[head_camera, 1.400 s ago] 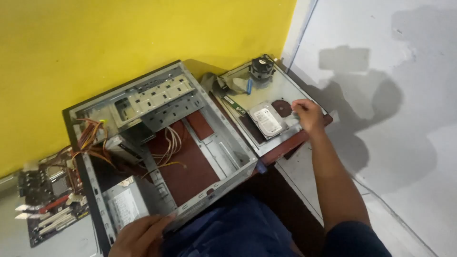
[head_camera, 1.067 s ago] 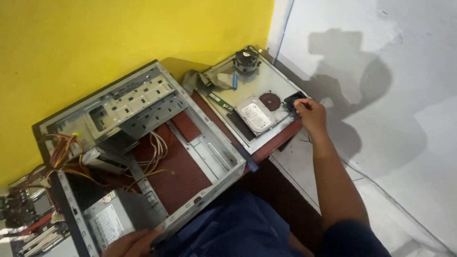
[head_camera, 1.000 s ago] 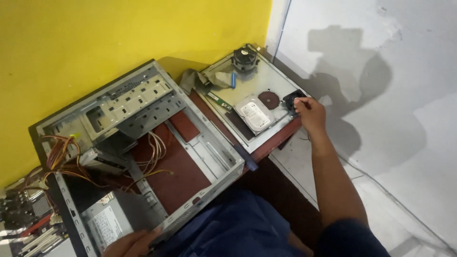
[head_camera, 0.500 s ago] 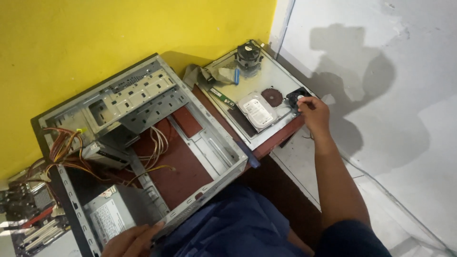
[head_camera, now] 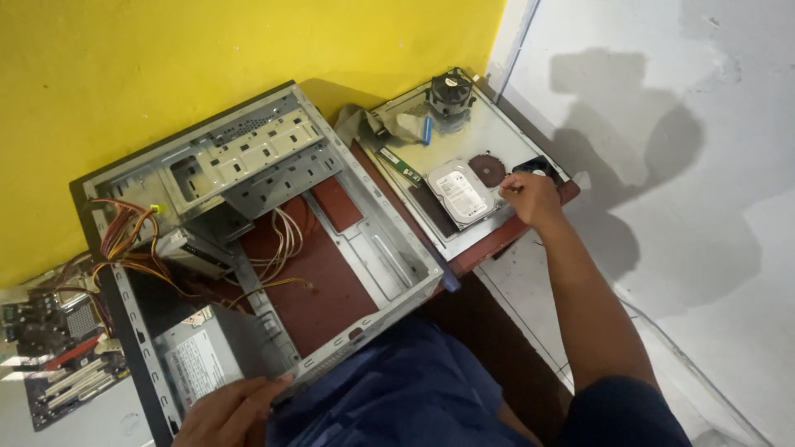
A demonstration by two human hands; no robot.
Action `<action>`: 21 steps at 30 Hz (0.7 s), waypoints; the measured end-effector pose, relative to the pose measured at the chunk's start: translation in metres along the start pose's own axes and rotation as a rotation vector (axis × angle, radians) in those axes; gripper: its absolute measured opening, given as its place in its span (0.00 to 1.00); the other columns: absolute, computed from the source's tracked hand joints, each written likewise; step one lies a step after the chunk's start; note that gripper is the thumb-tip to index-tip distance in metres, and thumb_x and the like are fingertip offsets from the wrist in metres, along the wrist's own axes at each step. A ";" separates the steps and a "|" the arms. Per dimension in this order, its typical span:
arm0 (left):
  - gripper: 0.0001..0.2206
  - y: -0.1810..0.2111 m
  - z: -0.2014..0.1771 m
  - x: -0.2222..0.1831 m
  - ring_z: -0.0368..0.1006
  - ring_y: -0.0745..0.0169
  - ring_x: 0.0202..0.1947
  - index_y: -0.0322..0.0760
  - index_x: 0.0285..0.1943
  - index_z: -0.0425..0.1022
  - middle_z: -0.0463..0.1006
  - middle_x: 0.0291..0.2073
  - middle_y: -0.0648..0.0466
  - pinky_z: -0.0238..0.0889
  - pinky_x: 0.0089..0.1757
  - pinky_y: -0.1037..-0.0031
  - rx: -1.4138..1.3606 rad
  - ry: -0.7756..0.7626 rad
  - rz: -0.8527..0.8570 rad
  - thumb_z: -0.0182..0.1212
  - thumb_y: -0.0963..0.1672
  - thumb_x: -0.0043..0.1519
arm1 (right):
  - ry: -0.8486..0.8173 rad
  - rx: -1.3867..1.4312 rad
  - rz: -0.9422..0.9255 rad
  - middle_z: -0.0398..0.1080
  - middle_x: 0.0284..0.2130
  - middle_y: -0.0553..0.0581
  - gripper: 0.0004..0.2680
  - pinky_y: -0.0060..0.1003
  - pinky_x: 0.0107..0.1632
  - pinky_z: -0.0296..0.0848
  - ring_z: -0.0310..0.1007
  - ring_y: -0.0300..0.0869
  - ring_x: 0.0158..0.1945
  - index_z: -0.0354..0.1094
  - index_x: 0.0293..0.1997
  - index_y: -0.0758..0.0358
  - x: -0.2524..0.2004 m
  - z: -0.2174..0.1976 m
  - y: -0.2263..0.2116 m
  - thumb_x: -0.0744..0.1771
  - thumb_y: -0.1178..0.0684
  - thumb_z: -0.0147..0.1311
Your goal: Disassembling a desktop computer by removing the motherboard and CPU cooling fan from the case.
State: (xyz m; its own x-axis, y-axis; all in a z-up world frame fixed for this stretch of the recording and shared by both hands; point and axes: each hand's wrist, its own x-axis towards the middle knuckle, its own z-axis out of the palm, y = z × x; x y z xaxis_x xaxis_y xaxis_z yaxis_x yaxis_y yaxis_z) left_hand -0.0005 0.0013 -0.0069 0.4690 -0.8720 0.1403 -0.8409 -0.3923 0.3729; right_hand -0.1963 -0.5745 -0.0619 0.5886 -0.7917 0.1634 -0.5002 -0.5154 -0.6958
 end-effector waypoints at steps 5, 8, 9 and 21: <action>0.19 0.013 -0.003 -0.003 0.81 0.64 0.48 0.64 0.53 0.84 0.84 0.43 0.62 0.74 0.52 0.66 0.000 0.059 -0.046 0.64 0.43 0.54 | -0.061 -0.150 0.042 0.78 0.31 0.55 0.05 0.37 0.41 0.71 0.74 0.44 0.32 0.79 0.41 0.62 0.009 -0.005 -0.019 0.64 0.59 0.59; 0.21 0.025 -0.017 0.002 0.82 0.65 0.46 0.64 0.55 0.83 0.84 0.42 0.63 0.73 0.51 0.66 -0.031 0.019 -0.067 0.62 0.41 0.54 | -0.113 -0.288 0.034 0.79 0.32 0.57 0.06 0.41 0.41 0.73 0.75 0.49 0.33 0.80 0.39 0.63 0.013 -0.005 -0.024 0.64 0.59 0.57; 0.22 0.029 -0.023 0.006 0.83 0.65 0.42 0.61 0.56 0.82 0.85 0.41 0.61 0.73 0.48 0.66 -0.069 0.003 -0.030 0.61 0.40 0.54 | -0.144 -0.363 0.036 0.80 0.32 0.57 0.06 0.43 0.42 0.73 0.76 0.52 0.33 0.80 0.38 0.62 0.016 -0.004 -0.026 0.62 0.59 0.57; 0.24 0.071 -0.050 0.017 0.79 0.58 0.44 0.53 0.51 0.83 0.83 0.41 0.63 0.70 0.47 0.65 -0.122 0.155 -0.018 0.63 0.37 0.45 | -0.155 -0.628 -0.060 0.80 0.35 0.60 0.06 0.48 0.45 0.73 0.76 0.58 0.38 0.80 0.36 0.58 0.032 0.016 0.010 0.63 0.53 0.56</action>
State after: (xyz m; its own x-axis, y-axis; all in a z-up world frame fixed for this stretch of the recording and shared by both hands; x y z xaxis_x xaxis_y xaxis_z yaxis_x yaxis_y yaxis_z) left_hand -0.0389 -0.0271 0.0677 0.5279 -0.8058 0.2684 -0.7973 -0.3612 0.4836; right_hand -0.1722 -0.5998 -0.0753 0.6888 -0.7229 0.0536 -0.7117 -0.6885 -0.1395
